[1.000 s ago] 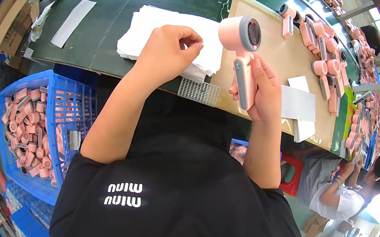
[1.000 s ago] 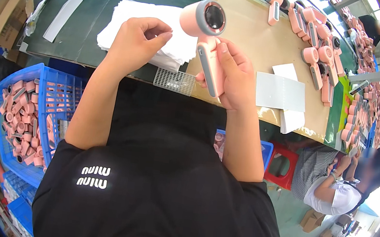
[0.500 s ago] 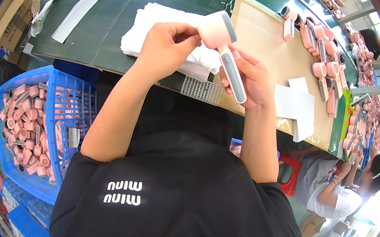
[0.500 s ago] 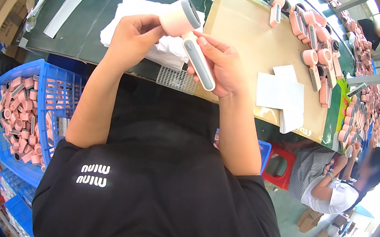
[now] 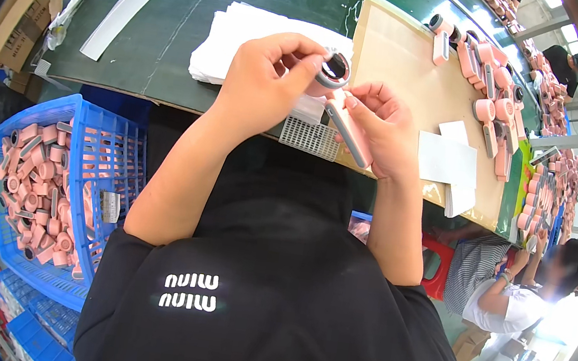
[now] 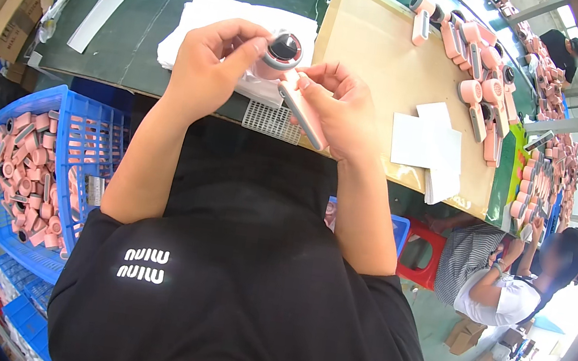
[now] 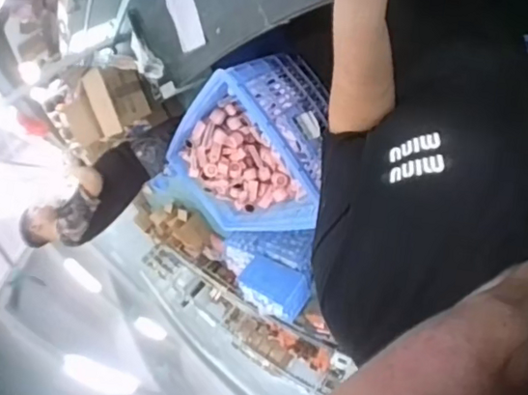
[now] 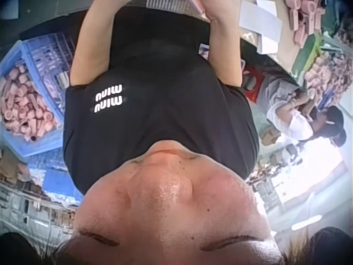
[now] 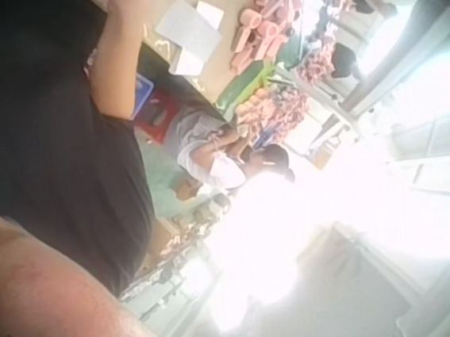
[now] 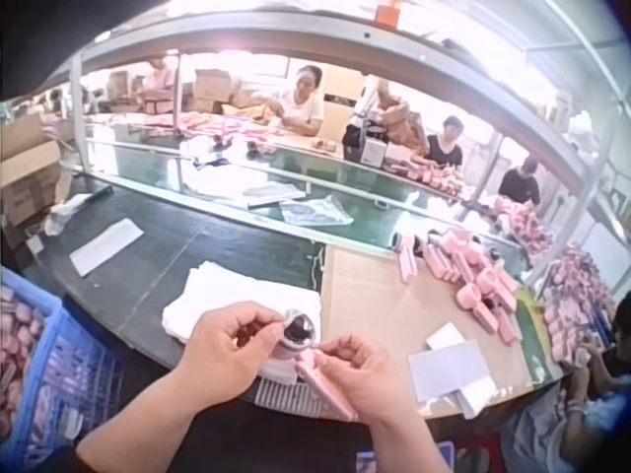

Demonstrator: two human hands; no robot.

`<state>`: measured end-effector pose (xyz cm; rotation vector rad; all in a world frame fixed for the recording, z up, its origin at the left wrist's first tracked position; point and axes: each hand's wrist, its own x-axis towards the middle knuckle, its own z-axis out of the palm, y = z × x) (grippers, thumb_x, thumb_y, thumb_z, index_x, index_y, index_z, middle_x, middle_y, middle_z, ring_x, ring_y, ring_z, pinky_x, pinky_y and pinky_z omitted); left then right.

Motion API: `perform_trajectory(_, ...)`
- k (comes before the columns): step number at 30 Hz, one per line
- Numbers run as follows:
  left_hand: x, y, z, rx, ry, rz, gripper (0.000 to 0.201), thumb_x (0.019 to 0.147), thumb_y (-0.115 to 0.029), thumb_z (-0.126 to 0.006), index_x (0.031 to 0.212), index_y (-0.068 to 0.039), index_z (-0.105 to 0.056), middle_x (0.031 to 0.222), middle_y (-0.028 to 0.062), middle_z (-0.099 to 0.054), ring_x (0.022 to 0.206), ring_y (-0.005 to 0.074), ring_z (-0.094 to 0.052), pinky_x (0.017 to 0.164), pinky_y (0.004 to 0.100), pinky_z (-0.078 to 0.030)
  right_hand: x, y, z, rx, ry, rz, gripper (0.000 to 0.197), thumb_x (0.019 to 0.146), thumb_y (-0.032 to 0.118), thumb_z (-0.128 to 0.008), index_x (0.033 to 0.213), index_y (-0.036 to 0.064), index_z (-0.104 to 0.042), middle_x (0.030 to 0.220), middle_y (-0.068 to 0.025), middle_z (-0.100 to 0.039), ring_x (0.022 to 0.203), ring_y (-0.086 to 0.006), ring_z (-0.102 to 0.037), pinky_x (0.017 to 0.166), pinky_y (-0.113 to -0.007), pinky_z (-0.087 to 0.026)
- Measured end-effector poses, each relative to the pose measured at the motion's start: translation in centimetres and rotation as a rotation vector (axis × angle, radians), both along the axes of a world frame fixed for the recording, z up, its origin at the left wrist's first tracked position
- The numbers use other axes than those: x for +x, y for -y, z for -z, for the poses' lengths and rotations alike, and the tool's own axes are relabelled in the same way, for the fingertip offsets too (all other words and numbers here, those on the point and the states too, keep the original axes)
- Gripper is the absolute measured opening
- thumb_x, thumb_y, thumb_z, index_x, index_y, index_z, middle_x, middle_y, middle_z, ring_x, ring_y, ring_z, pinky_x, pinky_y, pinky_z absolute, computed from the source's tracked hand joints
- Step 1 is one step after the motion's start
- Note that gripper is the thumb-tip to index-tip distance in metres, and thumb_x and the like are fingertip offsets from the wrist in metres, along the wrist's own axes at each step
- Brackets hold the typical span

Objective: Packaging small handheld fans into plastic bags at an assembly line.

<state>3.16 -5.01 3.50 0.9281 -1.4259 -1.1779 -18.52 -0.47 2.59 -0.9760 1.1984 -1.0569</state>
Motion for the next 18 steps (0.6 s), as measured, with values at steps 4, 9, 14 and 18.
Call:
perform_trajectory(4, -0.3, -1.4, -0.7, -0.249, 0.248, 0.024, 0.012, 0.1, -0.004, -0.07, 0.108, -0.002, -0.077, 0.091, 0.0028, -0.074, 0.076, 0.0085, -0.062, 0.07, 0.027, -0.05, 2.2, -0.5, -0.6, -0.105, 0.048, 0.119, 0.041, 0.102, 0.008, -0.068, 0.141, -0.0029, -0.059, 0.11, -0.0138, -0.075, 0.082, -0.0171, -0.075, 0.058, -0.029, -0.062)
perform_trajectory(9, -2.0, -4.5, -0.7, -0.504, 0.329, 0.138, 0.011, 0.093, 0.0, -0.07, 0.103, -0.001, -0.076, 0.093, 0.0135, -0.071, 0.076, 0.0307, -0.068, 0.072, 0.0366, -0.055, 1.5, 0.5, 0.9, -0.039, 0.347, 0.03, 0.039, 0.104, 0.008, -0.065, 0.141, -0.0024, -0.061, 0.11, -0.0124, -0.075, 0.088, -0.0169, -0.074, 0.063, -0.03, -0.062)
perform_trajectory(14, -2.6, -6.3, 0.1, -0.567, 0.338, 0.125, 0.016, 0.087, 0.003, -0.074, 0.103, -0.002, -0.076, 0.093, 0.0122, -0.071, 0.081, 0.0316, -0.07, 0.071, 0.0377, -0.056, 1.5, 0.5, 0.9, -0.083, 0.446, 0.196, 0.026, 0.107, 0.01, -0.059, 0.129, -0.0042, -0.067, 0.107, -0.0145, -0.077, 0.089, -0.0199, -0.076, 0.076, -0.031, -0.063)
perform_trajectory(18, -3.0, -6.7, 0.9, -0.594, 0.276, 0.154, 0.02, 0.087, 0.003, -0.074, 0.106, -0.002, -0.077, 0.096, 0.0126, -0.072, 0.082, 0.0308, -0.07, 0.072, 0.0376, -0.057, -1.9, 0.1, 1.7, -0.143, 0.59, 0.111, 0.021, 0.108, 0.012, -0.057, 0.119, -0.0031, -0.067, 0.105, -0.0163, -0.077, 0.091, -0.023, -0.078, 0.078, -0.033, -0.064)
